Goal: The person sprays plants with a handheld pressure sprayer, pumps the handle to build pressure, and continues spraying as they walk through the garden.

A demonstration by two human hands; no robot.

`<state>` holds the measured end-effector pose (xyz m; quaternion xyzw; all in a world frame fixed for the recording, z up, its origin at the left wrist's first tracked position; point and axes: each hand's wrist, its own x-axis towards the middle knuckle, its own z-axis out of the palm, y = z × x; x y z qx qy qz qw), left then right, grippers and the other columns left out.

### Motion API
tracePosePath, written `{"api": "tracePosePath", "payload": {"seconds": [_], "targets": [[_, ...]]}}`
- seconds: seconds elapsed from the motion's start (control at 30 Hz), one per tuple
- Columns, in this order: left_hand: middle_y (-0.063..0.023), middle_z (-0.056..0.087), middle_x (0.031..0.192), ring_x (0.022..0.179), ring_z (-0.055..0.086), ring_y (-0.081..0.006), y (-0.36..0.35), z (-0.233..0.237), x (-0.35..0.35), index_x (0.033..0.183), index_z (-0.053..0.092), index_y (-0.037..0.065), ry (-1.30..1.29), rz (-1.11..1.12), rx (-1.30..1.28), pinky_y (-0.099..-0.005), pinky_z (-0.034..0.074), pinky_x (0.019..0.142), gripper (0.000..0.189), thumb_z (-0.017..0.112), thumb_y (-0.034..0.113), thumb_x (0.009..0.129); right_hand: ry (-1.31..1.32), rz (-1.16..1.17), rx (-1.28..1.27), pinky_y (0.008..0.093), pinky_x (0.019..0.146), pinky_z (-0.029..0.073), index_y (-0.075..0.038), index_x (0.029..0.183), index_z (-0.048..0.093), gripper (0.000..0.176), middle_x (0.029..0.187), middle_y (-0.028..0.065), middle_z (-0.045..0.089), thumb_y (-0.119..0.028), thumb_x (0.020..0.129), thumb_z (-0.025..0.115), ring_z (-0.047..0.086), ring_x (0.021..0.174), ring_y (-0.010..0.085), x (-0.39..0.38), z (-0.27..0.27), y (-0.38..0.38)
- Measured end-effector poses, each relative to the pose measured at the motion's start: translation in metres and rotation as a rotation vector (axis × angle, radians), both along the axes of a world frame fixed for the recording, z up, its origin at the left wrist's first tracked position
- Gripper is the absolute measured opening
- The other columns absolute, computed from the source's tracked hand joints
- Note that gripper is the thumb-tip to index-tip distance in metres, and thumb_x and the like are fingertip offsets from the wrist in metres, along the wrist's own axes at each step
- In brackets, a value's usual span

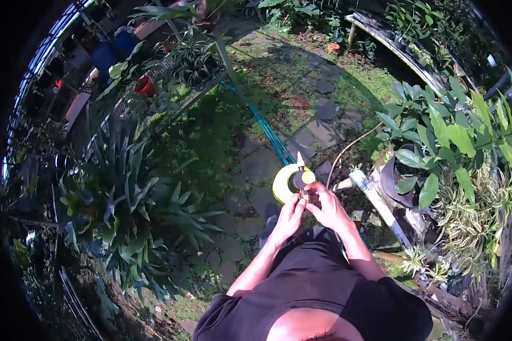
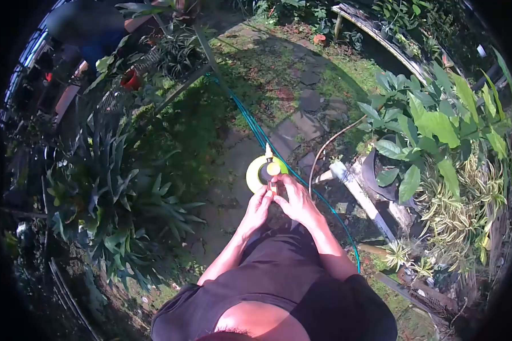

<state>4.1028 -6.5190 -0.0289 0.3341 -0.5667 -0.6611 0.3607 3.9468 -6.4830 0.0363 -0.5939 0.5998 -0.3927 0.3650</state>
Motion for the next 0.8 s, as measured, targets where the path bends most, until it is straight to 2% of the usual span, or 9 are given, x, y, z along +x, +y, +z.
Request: {"api": "tracePosePath", "payload": {"seconds": [0.1,0.13,0.23,0.27,0.37,0.5,0.53,0.67,0.8], "targets": [[-0.0029,0.057,0.088,0.079,0.049,-0.0095,-0.082,0.025,-0.011,0.112,0.056,0.0,0.0,-0.099,-0.002,-0.0265,0.044,0.072,0.019,0.049,0.013,0.102,0.151,-0.076,-0.053,0.0418,0.089,0.053,-0.001,0.126,0.045,0.047,0.111,0.0177,0.065,-0.002,0.085,0.067,0.068,0.102,0.0312,-0.012,0.01,-0.069],[-0.0049,0.057,0.087,0.08,0.049,-0.0097,-0.108,0.022,-0.016,0.111,0.056,-0.001,-0.013,-0.126,-0.056,-0.0274,0.045,0.072,0.017,0.049,0.012,0.101,0.155,-0.08,-0.019,0.0471,0.086,0.052,-0.001,0.125,0.045,0.049,0.114,0.021,0.062,-0.009,0.083,0.069,0.062,0.104,0.0403,-0.018,0.022,-0.09],[-0.0061,0.058,0.088,0.081,0.052,-0.0108,-0.177,0.039,-0.04,0.109,0.056,-0.001,-0.046,-0.131,-0.04,-0.0288,0.046,0.073,0.015,0.049,0.01,0.1,0.108,-0.124,-0.064,0.0472,0.085,0.052,-0.001,0.123,0.045,0.048,0.112,0.0204,0.063,-0.007,0.082,0.069,0.063,0.103,0.0398,-0.033,0.032,-0.153],[-0.0082,0.059,0.089,0.082,0.054,-0.012,-0.203,0.04,-0.047,0.107,0.055,0.0,-0.138,-0.206,0.042,-0.0294,0.046,0.073,0.016,0.049,0.013,0.101,0.228,-0.182,-0.264,0.0475,0.082,0.052,-0.002,0.121,0.046,0.047,0.106,0.0201,0.065,-0.005,0.081,0.068,0.065,0.098,0.0401,-0.037,0.035,-0.17],[-0.0103,0.06,0.09,0.082,0.055,-0.0138,-0.265,0.017,-0.082,0.107,0.053,-0.001,-0.123,-0.148,-0.044,-0.0307,0.046,0.073,0.019,0.048,0.017,0.101,0.158,-0.24,0.041,0.0473,0.078,0.053,-0.002,0.12,0.046,0.045,0.1,0.0196,0.066,-0.002,0.08,0.067,0.066,0.092,0.0397,-0.065,0.029,-0.238],[-0.012,0.059,0.089,0.083,0.055,-0.0164,-0.349,0.001,-0.139,0.11,0.052,-0.002,-0.157,-0.117,-0.018,-0.0335,0.046,0.074,0.024,0.043,0.019,0.102,0.273,-0.218,-0.065,0.0475,0.071,0.052,0.0,0.122,0.044,0.048,0.099,0.0209,0.064,0.001,0.078,0.066,0.065,0.085,0.041,-0.123,0.009,-0.326],[-0.011,0.059,0.088,0.082,0.055,-0.0156,-0.369,0.0,-0.155,0.113,0.052,-0.002,-0.117,-0.121,0.025,-0.0325,0.046,0.074,0.026,0.042,0.019,0.102,0.227,-0.22,-0.093,0.0502,0.071,0.049,-0.001,0.131,0.041,0.06,0.093,0.0214,0.064,-0.001,0.078,0.068,0.063,0.084,0.0438,-0.14,0.005,-0.35],[-0.0098,0.059,0.085,0.08,0.056,-0.0166,-0.461,-0.01,-0.228,0.121,0.049,-0.006,-0.286,-0.061,0.044,-0.0317,0.046,0.074,0.035,0.041,0.022,0.102,0.171,-0.161,0.1,0.0506,0.073,0.049,-0.001,0.12,0.044,0.048,0.093,0.0226,0.063,-0.001,0.079,0.067,0.063,0.088,0.0464,-0.219,0.011,-0.453],[-0.0162,0.062,0.095,0.089,0.06,-0.0227,-0.545,0.024,-0.307,0.123,0.048,-0.008,-0.243,-0.044,0.008,-0.0343,0.048,0.078,0.037,0.042,0.021,0.102,0.262,-0.132,0.119,0.0479,0.075,0.05,-0.003,0.118,0.044,0.051,0.095,0.0213,0.063,0.002,0.075,0.071,0.063,0.092,0.0444,-0.297,0.036,-0.545]]}}
